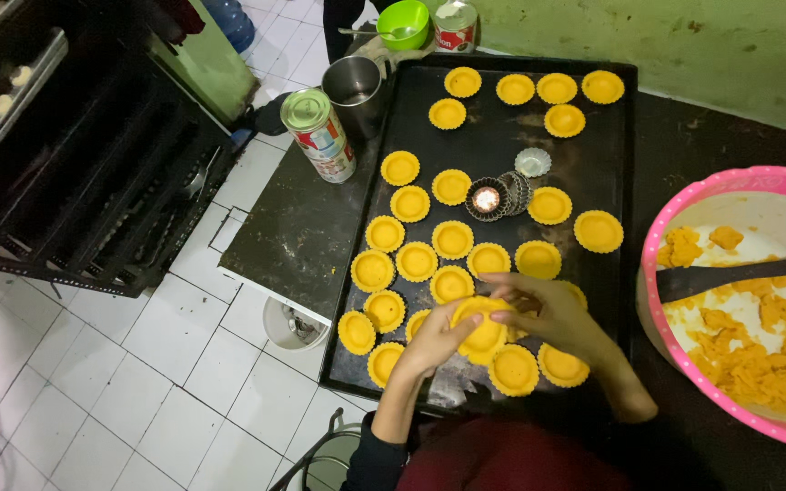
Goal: The person presses pieces of dough into small tart molds by hand, placing the filled molds onto a black baking tray one by one.
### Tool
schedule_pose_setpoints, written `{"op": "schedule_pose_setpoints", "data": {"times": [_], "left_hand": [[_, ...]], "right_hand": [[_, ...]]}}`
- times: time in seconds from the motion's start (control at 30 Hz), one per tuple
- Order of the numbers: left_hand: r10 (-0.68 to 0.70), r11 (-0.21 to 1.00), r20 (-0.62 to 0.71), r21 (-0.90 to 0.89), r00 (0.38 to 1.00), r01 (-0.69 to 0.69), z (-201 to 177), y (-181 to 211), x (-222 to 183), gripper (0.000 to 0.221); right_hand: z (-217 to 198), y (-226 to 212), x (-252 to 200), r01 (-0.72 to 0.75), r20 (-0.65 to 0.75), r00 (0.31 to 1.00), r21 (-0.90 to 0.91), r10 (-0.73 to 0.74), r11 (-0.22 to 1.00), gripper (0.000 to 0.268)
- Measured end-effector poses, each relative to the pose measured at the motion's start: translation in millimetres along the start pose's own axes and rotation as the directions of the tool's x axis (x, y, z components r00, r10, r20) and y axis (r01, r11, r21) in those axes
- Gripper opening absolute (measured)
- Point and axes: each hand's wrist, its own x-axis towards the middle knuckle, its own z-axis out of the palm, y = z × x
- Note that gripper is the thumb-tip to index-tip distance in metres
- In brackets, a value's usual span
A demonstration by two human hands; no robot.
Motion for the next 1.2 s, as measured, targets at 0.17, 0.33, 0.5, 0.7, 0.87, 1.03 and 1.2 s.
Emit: {"op": "schedule_pose_setpoints", "data": {"times": [0.17,0.33,0.5,0.7,0.87,1.03,1.2], "left_hand": [[-0.029,0.999,0.158,-0.040,0.987,0.036,-6.3,-34.7,8.2,0.022],[-0.027,0.990,0.100,-0.137,0.995,0.041,2.5,1.0,-0.9,0.021],[-0.021,0.978,-0.062,-0.209,0.998,0.008,-4.7,-16.6,13.2,0.039],[0.000,0.994,-0.317,-0.104,0.948,-0.035,2.7,2.5,16.2,0.031],[0.056,0.995,-0.395,-0.050,0.917,-0.082,12.8,21.0,10.4,0.034],[0.061,0.977,-0.416,-0.161,0.907,-0.139,6.4,-1.9,14.2,0.036],[0.068,0.989,-0.302,-0.107,0.951,-0.105,3.2,-1.7,16.7,0.037]], "right_hand": [[-11.6,-14.7,9.9,0.092,0.100,0.991,-0.064,-0.086,0.994,0.024],[-6.5,9.8,15.4,0.011,0.067,0.998,0.151,-0.021,0.988,0.028],[1.2,14.2,10.0,-0.212,-0.071,0.956,0.505,0.286,0.836,0.034],[38.8,21.5,-7.5,-0.051,-0.276,0.954,0.225,0.113,0.973,0.041],[47.6,29.3,-4.2,0.114,-0.237,0.957,-0.213,-0.165,0.970,0.061],[39.5,21.1,-2.3,0.132,-0.205,0.964,-0.176,-0.168,0.975,0.038],[33.5,27.7,1.7,0.002,-0.288,0.957,-0.027,-0.010,1.000,0.016]]}}
